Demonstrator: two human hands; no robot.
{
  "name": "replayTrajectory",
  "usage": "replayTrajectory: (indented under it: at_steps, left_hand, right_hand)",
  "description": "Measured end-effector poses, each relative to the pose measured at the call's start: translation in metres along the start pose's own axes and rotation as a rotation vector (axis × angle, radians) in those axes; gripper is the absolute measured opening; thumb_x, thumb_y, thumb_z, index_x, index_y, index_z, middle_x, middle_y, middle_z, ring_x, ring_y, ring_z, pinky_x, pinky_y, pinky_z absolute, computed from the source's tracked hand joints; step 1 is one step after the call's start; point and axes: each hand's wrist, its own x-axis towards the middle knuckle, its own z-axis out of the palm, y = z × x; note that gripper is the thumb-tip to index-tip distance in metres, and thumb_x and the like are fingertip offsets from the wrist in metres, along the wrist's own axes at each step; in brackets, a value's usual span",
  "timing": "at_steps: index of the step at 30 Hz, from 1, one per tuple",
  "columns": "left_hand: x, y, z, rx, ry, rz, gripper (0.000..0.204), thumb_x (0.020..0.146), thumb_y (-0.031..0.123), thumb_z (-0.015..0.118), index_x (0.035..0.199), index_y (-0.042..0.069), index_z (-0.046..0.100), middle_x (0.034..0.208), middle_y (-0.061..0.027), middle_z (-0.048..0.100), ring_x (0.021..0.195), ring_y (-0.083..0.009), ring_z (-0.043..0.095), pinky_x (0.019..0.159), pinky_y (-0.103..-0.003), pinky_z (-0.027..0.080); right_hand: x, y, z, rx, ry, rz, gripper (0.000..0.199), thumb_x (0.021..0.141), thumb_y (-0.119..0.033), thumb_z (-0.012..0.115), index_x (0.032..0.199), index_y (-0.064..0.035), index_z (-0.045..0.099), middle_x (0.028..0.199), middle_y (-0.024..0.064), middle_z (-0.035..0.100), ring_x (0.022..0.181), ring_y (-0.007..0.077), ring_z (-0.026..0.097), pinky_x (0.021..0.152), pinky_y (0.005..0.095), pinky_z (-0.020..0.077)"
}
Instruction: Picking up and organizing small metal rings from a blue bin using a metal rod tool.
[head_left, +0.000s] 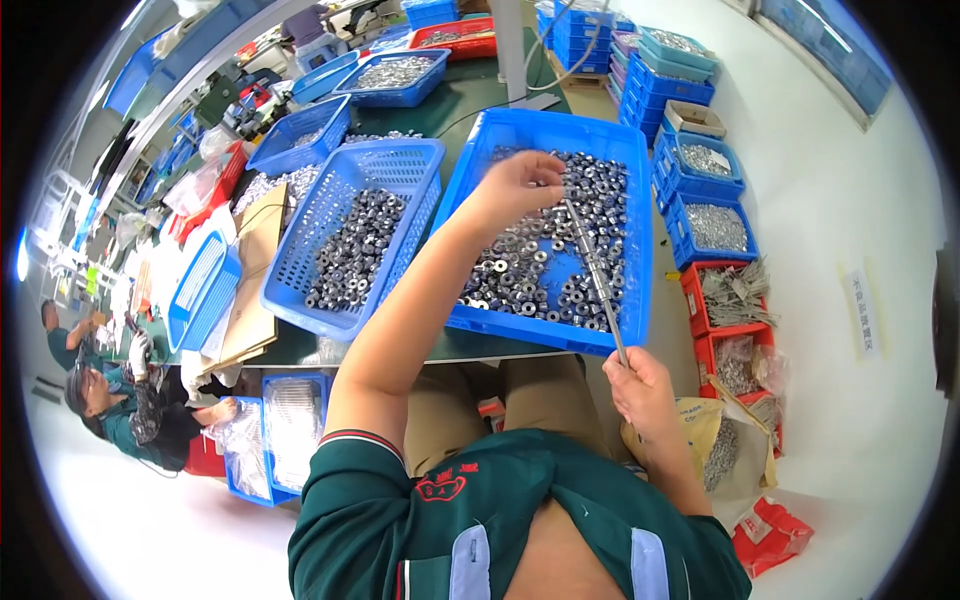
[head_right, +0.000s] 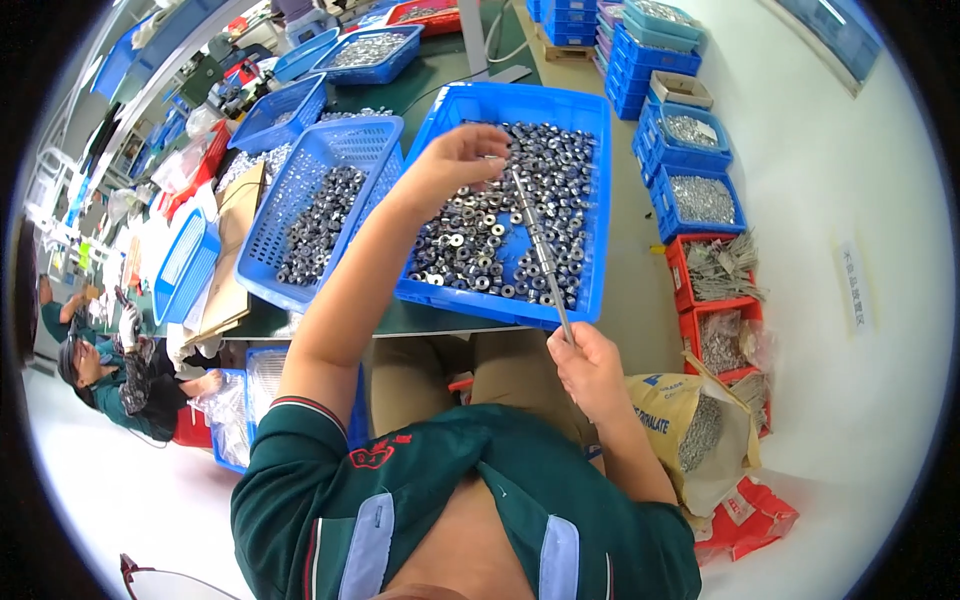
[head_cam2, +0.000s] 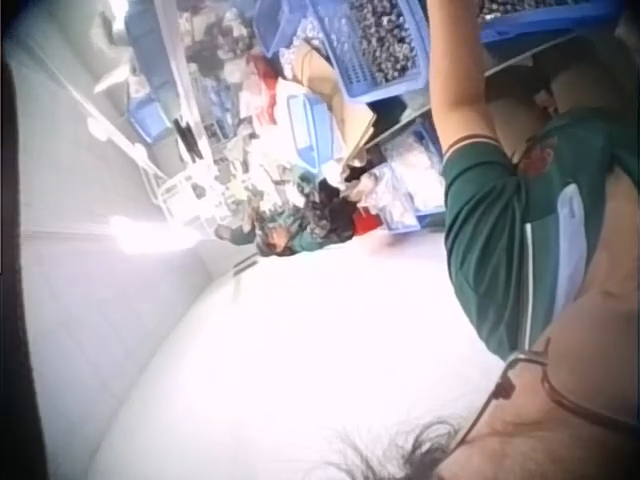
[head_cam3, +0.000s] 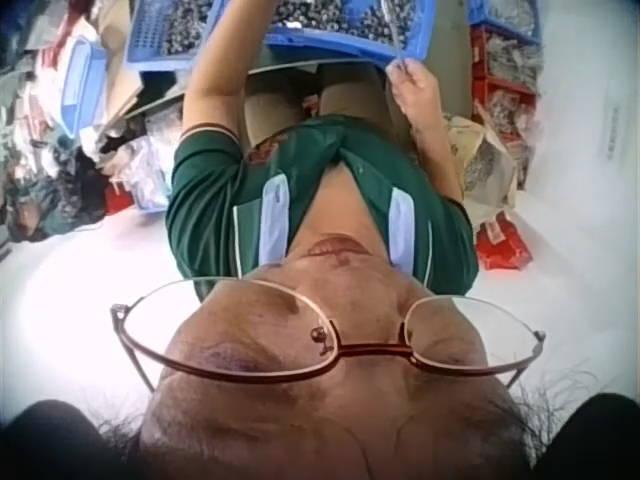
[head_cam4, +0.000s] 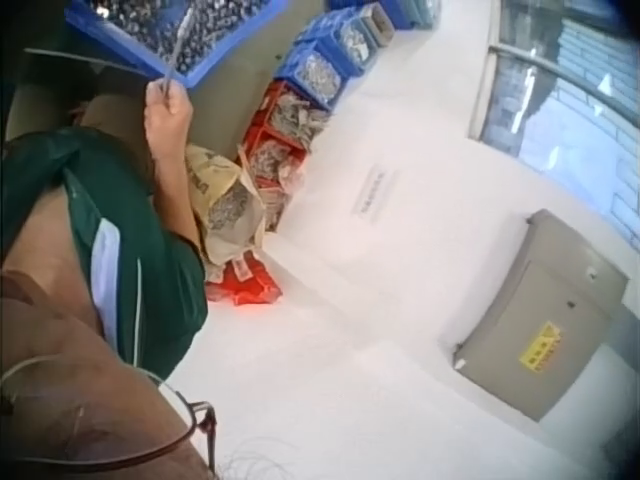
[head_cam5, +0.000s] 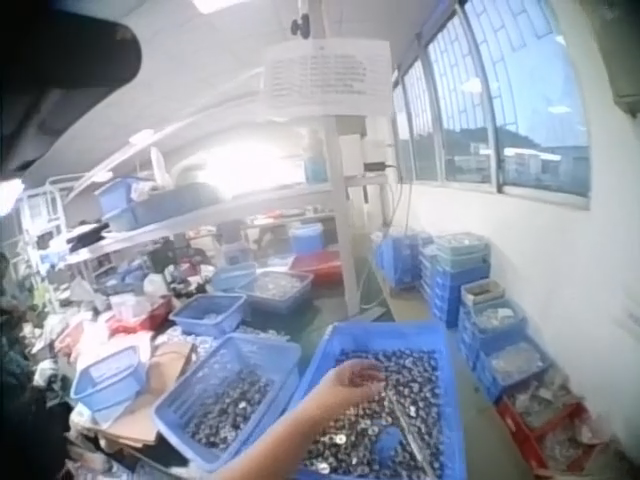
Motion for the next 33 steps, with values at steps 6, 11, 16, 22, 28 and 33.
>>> replayTrajectory:
  at_steps: [6, 11, 16, 22, 28, 33]
  left_hand:
    - [-0.076, 0.067, -0.008, 0.883, -0.011, 0.727, 0.038, 0.064, -0.003, 0.058, 0.096, 0.015, 0.067, 0.111, -0.011, 0.057, 0.109, -0.0301, 0.05, 0.092, -0.041, 0.04]
    - [-0.12, 0.045, -0.019, 1.15, -0.038, 0.681, 0.02, 0.067, 0.009, 0.061, 0.086, 0.012, 0.063, 0.115, -0.0098, 0.054, 0.118, -0.0274, 0.044, 0.098, -0.046, 0.032]
    - [-0.146, 0.013, -0.089, 1.447, 0.212, 0.411, 0.015, 0.071, 0.013, 0.061, 0.086, 0.014, 0.061, 0.111, -0.0057, 0.056, 0.116, -0.0242, 0.045, 0.097, -0.044, 0.033]
    - [-0.165, -0.037, -0.144, 1.359, 0.116, 0.116, 0.014, 0.08, 0.019, 0.061, 0.093, 0.017, 0.06, 0.115, -0.0026, 0.055, 0.118, -0.023, 0.044, 0.094, -0.044, 0.033]
    - [-0.171, -0.089, -0.192, 1.191, 0.127, -0.028, 0.015, 0.081, 0.016, 0.06, 0.095, 0.018, 0.064, 0.117, -0.0077, 0.054, 0.115, -0.0293, 0.046, 0.096, -0.043, 0.037]
    - [-0.151, -0.103, -0.214, 1.06, 0.092, -0.1, 0.032, 0.08, 0.012, 0.06, 0.109, 0.024, 0.064, 0.122, -0.0156, 0.05, 0.111, -0.0341, 0.049, 0.093, -0.04, 0.042]
  right_hand:
    - [0.021, -0.026, 0.039, -0.057, -0.093, 0.021, 0.011, 0.088, -0.014, 0.055, 0.086, -0.0037, 0.052, 0.055, -0.0045, 0.041, 0.04, 0.0027, 0.034, 0.036, 0.018, 0.0259]
    - [0.051, -0.053, 0.097, 0.002, -0.268, 0.064, 0.018, 0.089, -0.019, 0.052, 0.083, -0.0026, 0.051, 0.048, -0.0063, 0.03, 0.035, 0.0034, 0.027, 0.033, 0.0194, 0.0211]
    - [0.086, -0.056, 0.16, 0.145, -0.593, 0.171, 0.015, 0.091, -0.018, 0.052, 0.084, -0.0048, 0.049, 0.053, -0.0059, 0.034, 0.038, 0.0031, 0.029, 0.036, 0.0188, 0.0225]
    - [0.137, -0.029, 0.214, 0.308, -0.658, 0.462, 0.011, 0.089, -0.013, 0.052, 0.087, -0.0024, 0.049, 0.053, -0.0046, 0.036, 0.039, 0.0042, 0.03, 0.038, 0.0208, 0.0219]
    - [0.12, -0.022, 0.229, 0.294, -0.638, 0.523, 0.011, 0.089, -0.014, 0.052, 0.088, -0.0033, 0.049, 0.053, -0.0051, 0.035, 0.04, 0.0037, 0.031, 0.039, 0.0208, 0.0226]
    - [0.073, -0.039, 0.189, 0.288, -0.622, 0.503, 0.013, 0.092, -0.017, 0.05, 0.089, -0.0048, 0.049, 0.054, -0.0053, 0.036, 0.038, 0.0039, 0.029, 0.04, 0.0211, 0.0243]
